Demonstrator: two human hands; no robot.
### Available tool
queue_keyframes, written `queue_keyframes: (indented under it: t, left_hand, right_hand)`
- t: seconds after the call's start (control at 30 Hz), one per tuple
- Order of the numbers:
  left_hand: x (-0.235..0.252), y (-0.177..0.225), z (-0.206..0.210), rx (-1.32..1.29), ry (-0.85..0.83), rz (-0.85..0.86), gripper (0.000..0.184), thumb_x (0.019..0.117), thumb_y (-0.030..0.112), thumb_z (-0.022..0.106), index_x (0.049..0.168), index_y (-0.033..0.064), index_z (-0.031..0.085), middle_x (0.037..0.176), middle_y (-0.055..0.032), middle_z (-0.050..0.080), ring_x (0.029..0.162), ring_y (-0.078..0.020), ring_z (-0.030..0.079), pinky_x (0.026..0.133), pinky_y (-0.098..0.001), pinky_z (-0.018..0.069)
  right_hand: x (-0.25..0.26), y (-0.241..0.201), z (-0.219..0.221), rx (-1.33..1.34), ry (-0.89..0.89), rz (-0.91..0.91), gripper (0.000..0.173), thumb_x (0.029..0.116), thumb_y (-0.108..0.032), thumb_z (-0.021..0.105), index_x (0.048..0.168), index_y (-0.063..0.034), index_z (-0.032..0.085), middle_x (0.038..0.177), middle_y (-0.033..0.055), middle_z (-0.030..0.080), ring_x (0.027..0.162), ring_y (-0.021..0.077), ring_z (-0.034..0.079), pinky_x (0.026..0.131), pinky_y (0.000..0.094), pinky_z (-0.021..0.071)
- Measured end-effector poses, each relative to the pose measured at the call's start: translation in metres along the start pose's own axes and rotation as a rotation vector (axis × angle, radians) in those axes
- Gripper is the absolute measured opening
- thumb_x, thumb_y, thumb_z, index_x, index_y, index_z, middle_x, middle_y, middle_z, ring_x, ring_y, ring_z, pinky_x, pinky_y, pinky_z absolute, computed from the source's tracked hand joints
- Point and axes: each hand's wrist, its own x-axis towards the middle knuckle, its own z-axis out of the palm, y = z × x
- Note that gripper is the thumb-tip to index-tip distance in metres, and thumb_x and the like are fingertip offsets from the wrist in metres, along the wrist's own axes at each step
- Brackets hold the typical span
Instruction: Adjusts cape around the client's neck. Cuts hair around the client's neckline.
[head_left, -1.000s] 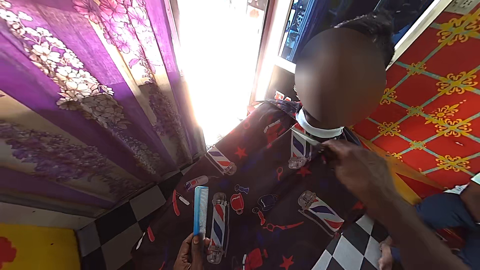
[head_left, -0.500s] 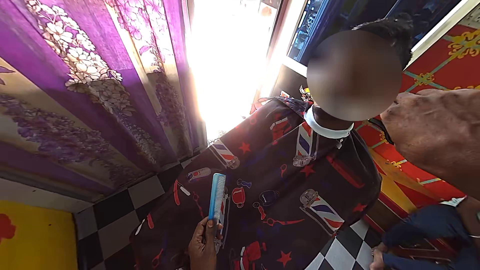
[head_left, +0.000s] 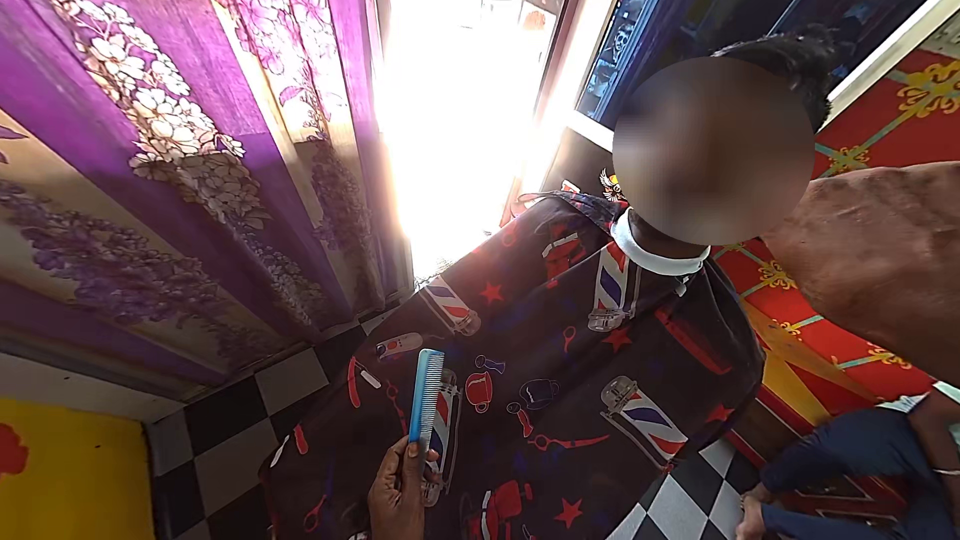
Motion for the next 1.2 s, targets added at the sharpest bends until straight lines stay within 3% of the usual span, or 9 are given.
queue_keyframes:
  t: [0.03, 0.13, 0.23, 0.43, 0.7, 0.77, 0.9, 1.0, 1.2]
  left_hand:
    - [0.0, 0.0, -0.001, -0.001, 0.0, -0.002, 0.025, 0.1071, 0.008, 0.046, 0.119, -0.0083, 0.06, 0.08, -0.0026, 0.072, 0.062, -0.0075, 0.066, 0.058, -0.0199, 0.0562]
    - [0.0, -0.003, -0.002, -0.007, 0.007, -0.004, 0.024, 0.1069, 0.007, 0.046, 0.118, -0.0083, 0.06, 0.081, -0.0017, 0.072, 0.064, -0.0068, 0.067, 0.059, -0.0197, 0.0566]
    - [-0.001, -0.002, -0.005, 0.004, 0.002, -0.004, 0.025, 0.1072, 0.007, 0.046, 0.119, -0.009, 0.06, 0.081, -0.002, 0.071, 0.065, -0.0069, 0.066, 0.06, -0.0197, 0.0562]
    - [0.0, 0.002, -0.005, 0.026, -0.009, -0.017, 0.024, 0.107, 0.007, 0.046, 0.119, -0.0084, 0.061, 0.081, -0.0024, 0.071, 0.064, -0.0074, 0.065, 0.06, -0.0205, 0.056]
    - [0.0, 0.011, 0.011, -0.022, -0.095, 0.046, 0.021, 0.0995, 0.002, 0.057, 0.118, -0.0085, 0.061, 0.085, -0.0019, 0.071, 0.065, -0.0067, 0.065, 0.06, -0.02, 0.0562]
    - [0.001, 0.026, 0.023, -0.022, -0.16, 0.131, 0.019, 0.0989, 0.001, 0.058, 0.115, -0.0075, 0.064, 0.086, -0.0008, 0.073, 0.067, -0.0054, 0.066, 0.061, -0.0196, 0.0567]
    - [0.021, 0.053, 0.066, 0.074, -0.353, 0.463, 0.022, 0.1022, 0.019, 0.061, 0.113, 0.002, 0.071, 0.092, 0.0002, 0.074, 0.074, -0.0052, 0.068, 0.067, -0.0218, 0.0594]
    - [0.053, 0.096, 0.102, 0.289, -0.49, 0.788, 0.027, 0.1061, 0.035, 0.054, 0.113, 0.0175, 0.073, 0.102, 0.0051, 0.074, 0.095, -0.0073, 0.068, 0.091, -0.0365, 0.0533]
    - [0.119, 0.194, 0.178, 0.325, -0.244, 1.307, 0.021, 0.1026, 0.013, 0.059, 0.111, 0.0092, 0.078, 0.107, -0.0094, 0.074, 0.101, -0.0211, 0.066, 0.093, -0.0417, 0.0463]
  right_hand:
    - [0.005, 0.004, -0.014, 0.044, -0.119, 0.039, 0.007, 0.0895, -0.005, 0.069, 0.086, -0.0078, 0.063, 0.071, 0.0141, 0.059, 0.068, 0.0372, 0.063, 0.054, 0.0502, 0.0455]
    - [0.01, 0.037, 0.018, 0.154, 0.264, -0.009, 0.007, 0.0863, -0.007, 0.06, 0.093, -0.0079, 0.063, 0.072, 0.0173, 0.056, 0.058, 0.0404, 0.059, 0.04, 0.0501, 0.0385]
    - [0.004, 0.037, 0.031, 0.282, 0.189, 0.094, 0.016, 0.0924, 0.004, 0.061, 0.107, -0.0026, 0.062, 0.089, 0.0243, 0.062, 0.073, 0.0494, 0.064, 0.051, 0.0624, 0.0455]
    - [-0.008, 0.04, 0.11, 0.205, 0.324, -0.02, 0.018, 0.0944, 0.001, 0.057, 0.109, -0.0062, 0.065, 0.096, 0.019, 0.064, 0.079, 0.0412, 0.067, 0.055, 0.0529, 0.051]
    - [-0.018, 0.002, 0.08, 0.323, 0.134, -0.013, 0.019, 0.0876, 0.008, 0.069, 0.105, -0.0015, 0.068, 0.09, 0.0188, 0.067, 0.078, 0.0409, 0.067, 0.065, 0.0558, 0.0528]
    - [-0.039, -0.014, 0.087, 0.552, 0.186, -0.059, 0.023, 0.0884, 0.002, 0.071, 0.109, -0.0062, 0.07, 0.092, 0.0146, 0.069, 0.076, 0.0364, 0.068, 0.062, 0.0548, 0.0544]
    - [-0.094, -0.093, 0.105, 0.985, 0.178, -0.104, 0.035, 0.0859, -0.012, 0.07, 0.121, -0.0167, 0.07, 0.119, 0.0033, 0.07, 0.105, 0.0242, 0.07, 0.085, 0.0483, 0.0596]
    - [-0.111, -0.136, 0.121, 1.372, 0.063, 0.079, 0.032, 0.0863, -0.009, 0.07, 0.118, -0.0161, 0.071, 0.104, -0.0026, 0.073, 0.085, 0.0126, 0.072, 0.071, 0.0366, 0.0629]
    - [-0.116, -0.131, 0.126, 1.616, 0.302, 0.334, 0.026, 0.0907, -0.017, 0.069, 0.116, -0.0171, 0.071, 0.101, -0.008, 0.073, 0.084, 0.0051, 0.07, 0.07, 0.0243, 0.0622]
